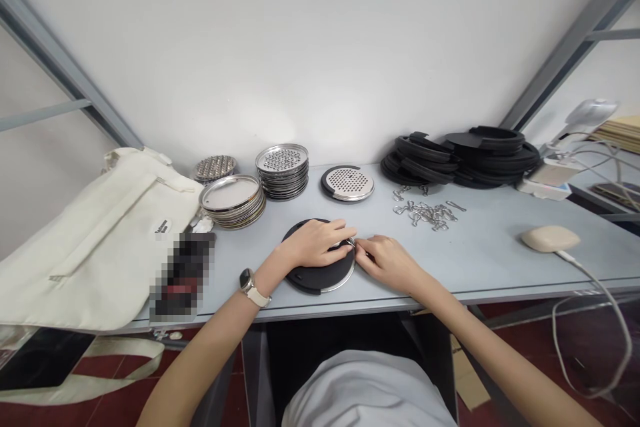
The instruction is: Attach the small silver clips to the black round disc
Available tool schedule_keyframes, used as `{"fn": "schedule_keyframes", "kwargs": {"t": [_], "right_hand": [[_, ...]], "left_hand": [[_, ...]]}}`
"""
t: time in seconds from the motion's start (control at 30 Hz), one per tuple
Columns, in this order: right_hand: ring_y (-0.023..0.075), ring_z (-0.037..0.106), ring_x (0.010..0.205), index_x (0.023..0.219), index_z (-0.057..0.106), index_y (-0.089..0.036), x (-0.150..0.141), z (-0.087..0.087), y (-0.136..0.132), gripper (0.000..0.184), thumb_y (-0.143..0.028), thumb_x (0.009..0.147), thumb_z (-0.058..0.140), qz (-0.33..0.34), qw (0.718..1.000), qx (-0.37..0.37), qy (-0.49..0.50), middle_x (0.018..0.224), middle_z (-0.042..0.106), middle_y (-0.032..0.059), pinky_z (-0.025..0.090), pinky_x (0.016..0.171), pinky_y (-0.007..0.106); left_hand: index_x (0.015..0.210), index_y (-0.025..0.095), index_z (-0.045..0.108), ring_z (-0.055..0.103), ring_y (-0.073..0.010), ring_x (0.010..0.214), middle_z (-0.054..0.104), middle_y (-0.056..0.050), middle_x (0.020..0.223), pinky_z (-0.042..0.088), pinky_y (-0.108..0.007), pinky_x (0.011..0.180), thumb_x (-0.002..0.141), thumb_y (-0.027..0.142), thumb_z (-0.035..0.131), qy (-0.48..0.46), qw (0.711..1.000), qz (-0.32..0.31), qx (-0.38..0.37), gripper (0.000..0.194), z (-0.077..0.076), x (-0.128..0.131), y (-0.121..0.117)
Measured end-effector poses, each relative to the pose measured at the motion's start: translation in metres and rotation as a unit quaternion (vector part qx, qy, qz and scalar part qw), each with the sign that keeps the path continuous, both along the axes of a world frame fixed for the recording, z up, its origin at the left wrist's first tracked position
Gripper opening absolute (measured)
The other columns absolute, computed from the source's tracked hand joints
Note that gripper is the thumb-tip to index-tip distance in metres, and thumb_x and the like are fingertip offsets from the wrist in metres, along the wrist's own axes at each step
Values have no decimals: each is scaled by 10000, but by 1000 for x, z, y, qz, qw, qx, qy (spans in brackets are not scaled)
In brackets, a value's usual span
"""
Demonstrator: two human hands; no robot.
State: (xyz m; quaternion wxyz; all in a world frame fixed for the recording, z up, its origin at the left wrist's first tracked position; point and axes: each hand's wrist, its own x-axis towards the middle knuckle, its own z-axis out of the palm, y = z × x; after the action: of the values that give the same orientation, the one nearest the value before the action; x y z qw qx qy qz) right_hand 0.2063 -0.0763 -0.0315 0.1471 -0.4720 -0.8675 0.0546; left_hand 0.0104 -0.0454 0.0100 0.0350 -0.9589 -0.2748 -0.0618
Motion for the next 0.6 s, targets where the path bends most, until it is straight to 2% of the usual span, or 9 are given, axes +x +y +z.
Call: {"fn": "schedule_keyframes", "kwargs": {"t": [0.6], "right_hand": [[110,410,520,613,453,-192,0,1,0,300,-249,891,357,6,1000,-9,26,563,522,-3,229,553,245]], "left_hand": [[1003,204,463,568,-138,700,549,-14,910,354,-267,590,939,362,323,-11,1000,-5,0,220,1,0,-1]]}}
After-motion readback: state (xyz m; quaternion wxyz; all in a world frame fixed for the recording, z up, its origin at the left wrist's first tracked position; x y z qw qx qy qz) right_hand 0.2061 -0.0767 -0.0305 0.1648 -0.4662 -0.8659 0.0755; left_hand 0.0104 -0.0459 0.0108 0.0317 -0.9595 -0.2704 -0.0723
